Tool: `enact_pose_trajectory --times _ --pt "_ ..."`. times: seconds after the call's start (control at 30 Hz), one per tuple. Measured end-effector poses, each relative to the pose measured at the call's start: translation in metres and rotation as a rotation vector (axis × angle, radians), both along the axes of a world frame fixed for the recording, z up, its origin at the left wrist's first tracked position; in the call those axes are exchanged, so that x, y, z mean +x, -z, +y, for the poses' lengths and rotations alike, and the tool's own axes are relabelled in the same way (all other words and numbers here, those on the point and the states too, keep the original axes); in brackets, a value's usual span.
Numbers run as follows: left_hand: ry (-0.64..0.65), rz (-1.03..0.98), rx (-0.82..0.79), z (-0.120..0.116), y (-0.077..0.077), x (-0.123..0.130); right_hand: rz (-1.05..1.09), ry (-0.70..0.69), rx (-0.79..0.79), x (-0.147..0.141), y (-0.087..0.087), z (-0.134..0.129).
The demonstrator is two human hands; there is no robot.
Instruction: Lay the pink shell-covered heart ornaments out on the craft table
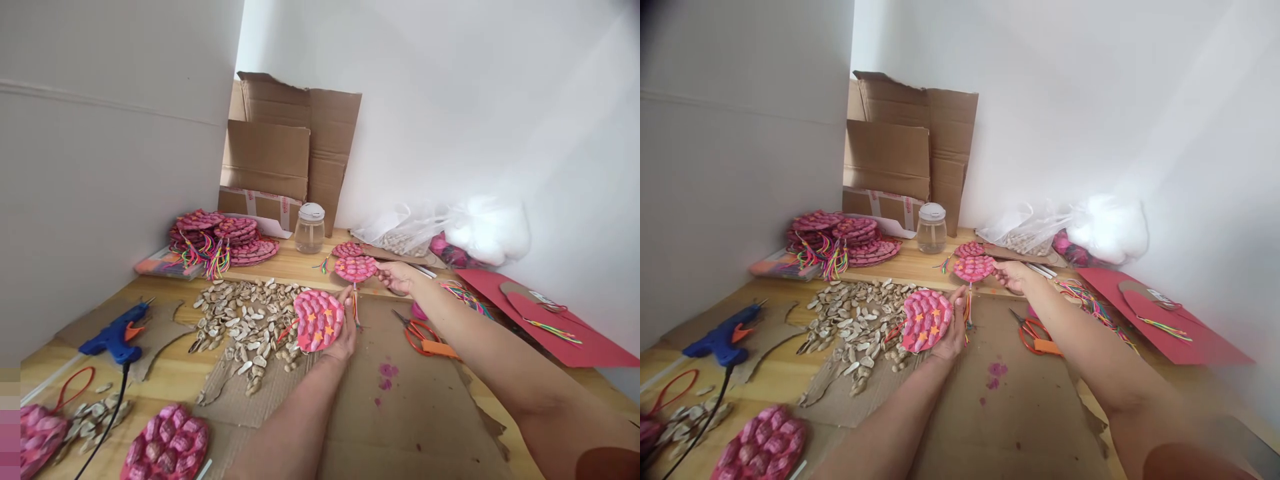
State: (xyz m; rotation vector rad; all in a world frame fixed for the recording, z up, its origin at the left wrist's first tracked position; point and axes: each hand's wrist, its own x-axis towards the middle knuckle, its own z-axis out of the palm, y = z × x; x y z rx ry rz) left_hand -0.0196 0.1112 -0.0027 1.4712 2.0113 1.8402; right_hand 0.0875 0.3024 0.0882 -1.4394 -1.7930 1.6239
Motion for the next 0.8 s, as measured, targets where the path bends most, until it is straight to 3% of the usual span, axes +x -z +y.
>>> enact_pose_trajectory --times 0.1,0.17,0.3,0.4,0.47,0.53,0.63,0.8 --pt "0.017 -0.062 0.024 -0.001 -0.006 -0.001 -0.075 0.068 0.087 0.003 0.005 -0.001" --pt "0.106 -0.148 0.012 -0.004 -0.010 0.001 -0.092 0.073 0.160 0.002 0.002 -0.007" --pt "0.345 -0.221 -0.026 -0.011 -0.015 0.006 -0.052 -0.078 0.214 -0.006 -0.011 -0.033" --pt "0.451 -0.202 -0.053 -0.015 -0.018 0.006 -0.018 -0.313 0.075 -0.011 -0.017 -0.059" --pt "0.492 -0.184 -0.058 -0.017 -0.020 0.005 0.067 -0.505 -0.111 -0.012 -0.016 -0.072" --pt "0.538 -0.188 -0.058 -0.018 -0.021 0.005 0.191 -0.601 -0.266 -0.012 -0.011 -0.080" --pt "0.605 -0.269 -0.095 -0.017 -0.021 0.006 0.283 -0.580 -0.343 -0.011 -0.002 -0.083" --pt "0.680 -0.366 -0.194 -0.013 -0.014 0.009 0.265 -0.572 -0.372 -0.011 0.008 -0.084"
